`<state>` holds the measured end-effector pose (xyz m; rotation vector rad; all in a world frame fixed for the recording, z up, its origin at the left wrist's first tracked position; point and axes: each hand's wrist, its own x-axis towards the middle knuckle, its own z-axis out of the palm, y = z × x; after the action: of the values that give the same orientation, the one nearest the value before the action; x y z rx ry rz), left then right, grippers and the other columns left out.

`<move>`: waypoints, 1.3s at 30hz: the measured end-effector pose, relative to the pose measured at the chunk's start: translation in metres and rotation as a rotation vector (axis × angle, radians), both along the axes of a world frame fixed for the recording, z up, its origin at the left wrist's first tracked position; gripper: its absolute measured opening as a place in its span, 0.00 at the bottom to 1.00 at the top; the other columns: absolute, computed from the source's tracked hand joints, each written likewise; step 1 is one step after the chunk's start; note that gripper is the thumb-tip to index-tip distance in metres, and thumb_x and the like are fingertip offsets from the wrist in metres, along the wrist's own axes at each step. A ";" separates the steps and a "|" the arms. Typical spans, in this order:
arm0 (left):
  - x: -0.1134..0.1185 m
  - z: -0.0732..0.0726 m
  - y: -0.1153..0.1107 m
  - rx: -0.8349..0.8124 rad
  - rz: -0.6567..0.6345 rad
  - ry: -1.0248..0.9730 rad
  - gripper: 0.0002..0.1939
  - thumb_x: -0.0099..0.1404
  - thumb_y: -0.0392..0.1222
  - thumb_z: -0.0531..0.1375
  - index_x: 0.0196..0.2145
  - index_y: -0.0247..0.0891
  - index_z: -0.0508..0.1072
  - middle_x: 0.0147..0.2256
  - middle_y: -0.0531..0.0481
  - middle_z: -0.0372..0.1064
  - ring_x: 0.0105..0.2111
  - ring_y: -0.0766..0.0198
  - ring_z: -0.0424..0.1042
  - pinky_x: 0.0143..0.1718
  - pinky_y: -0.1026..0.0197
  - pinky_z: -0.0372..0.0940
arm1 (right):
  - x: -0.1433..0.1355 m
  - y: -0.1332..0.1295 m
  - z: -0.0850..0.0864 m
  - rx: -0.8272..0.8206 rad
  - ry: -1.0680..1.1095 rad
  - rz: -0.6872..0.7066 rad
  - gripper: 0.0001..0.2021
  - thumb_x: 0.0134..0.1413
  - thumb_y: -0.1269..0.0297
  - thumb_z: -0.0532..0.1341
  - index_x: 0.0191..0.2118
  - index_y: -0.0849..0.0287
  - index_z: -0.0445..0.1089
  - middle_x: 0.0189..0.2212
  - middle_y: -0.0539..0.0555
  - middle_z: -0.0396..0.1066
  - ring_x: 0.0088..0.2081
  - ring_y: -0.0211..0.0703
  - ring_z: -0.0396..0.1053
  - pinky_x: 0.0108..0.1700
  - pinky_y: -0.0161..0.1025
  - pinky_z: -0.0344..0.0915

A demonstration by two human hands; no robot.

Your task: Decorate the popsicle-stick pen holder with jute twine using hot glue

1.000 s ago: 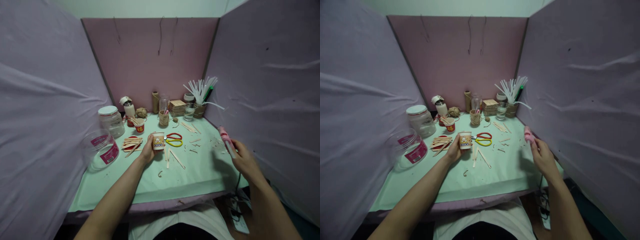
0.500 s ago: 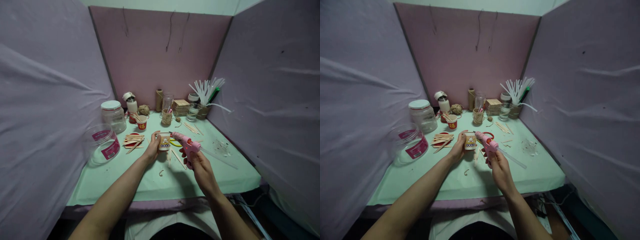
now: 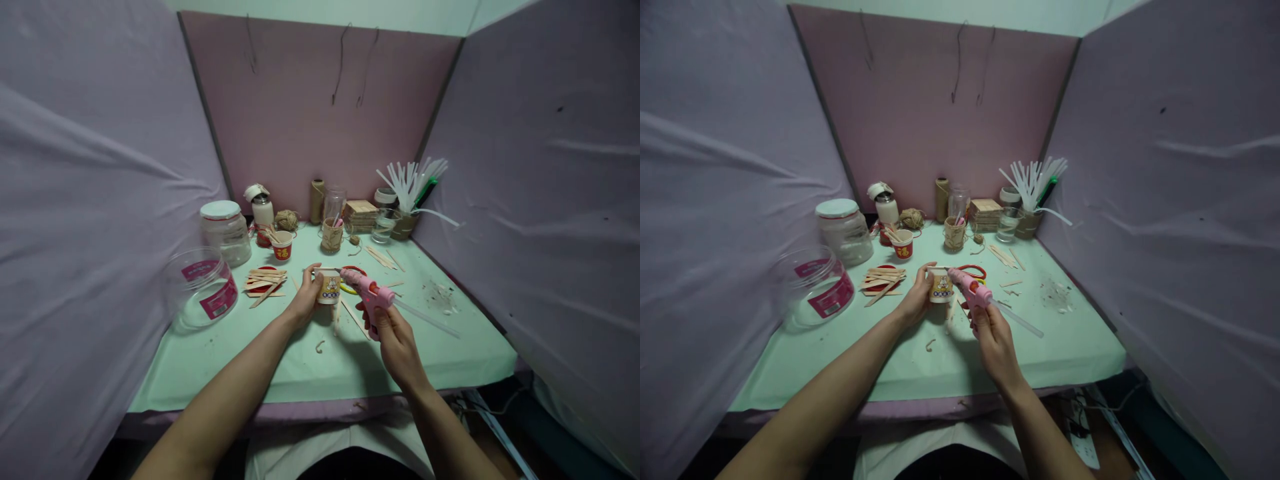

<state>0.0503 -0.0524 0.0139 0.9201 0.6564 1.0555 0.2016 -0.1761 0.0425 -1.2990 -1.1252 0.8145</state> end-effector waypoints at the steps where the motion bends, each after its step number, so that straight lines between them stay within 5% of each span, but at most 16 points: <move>1: 0.000 -0.001 0.000 0.004 -0.004 0.004 0.36 0.56 0.62 0.64 0.55 0.45 0.56 0.45 0.44 0.71 0.37 0.58 0.76 0.36 0.57 0.71 | 0.000 0.000 -0.001 -0.002 -0.002 0.000 0.26 0.57 0.40 0.55 0.39 0.60 0.73 0.29 0.55 0.70 0.29 0.40 0.65 0.30 0.36 0.66; 39: 0.001 -0.007 0.002 0.022 0.006 0.009 0.38 0.57 0.62 0.64 0.59 0.47 0.55 0.45 0.45 0.71 0.39 0.60 0.75 0.38 0.58 0.70 | -0.001 0.002 -0.002 0.018 -0.072 -0.025 0.27 0.58 0.39 0.54 0.37 0.60 0.73 0.24 0.52 0.66 0.26 0.40 0.62 0.28 0.36 0.64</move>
<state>0.0510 -0.0502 0.0068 0.9431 0.6566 1.0666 0.2004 -0.1742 0.0407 -1.3337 -1.1683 0.7427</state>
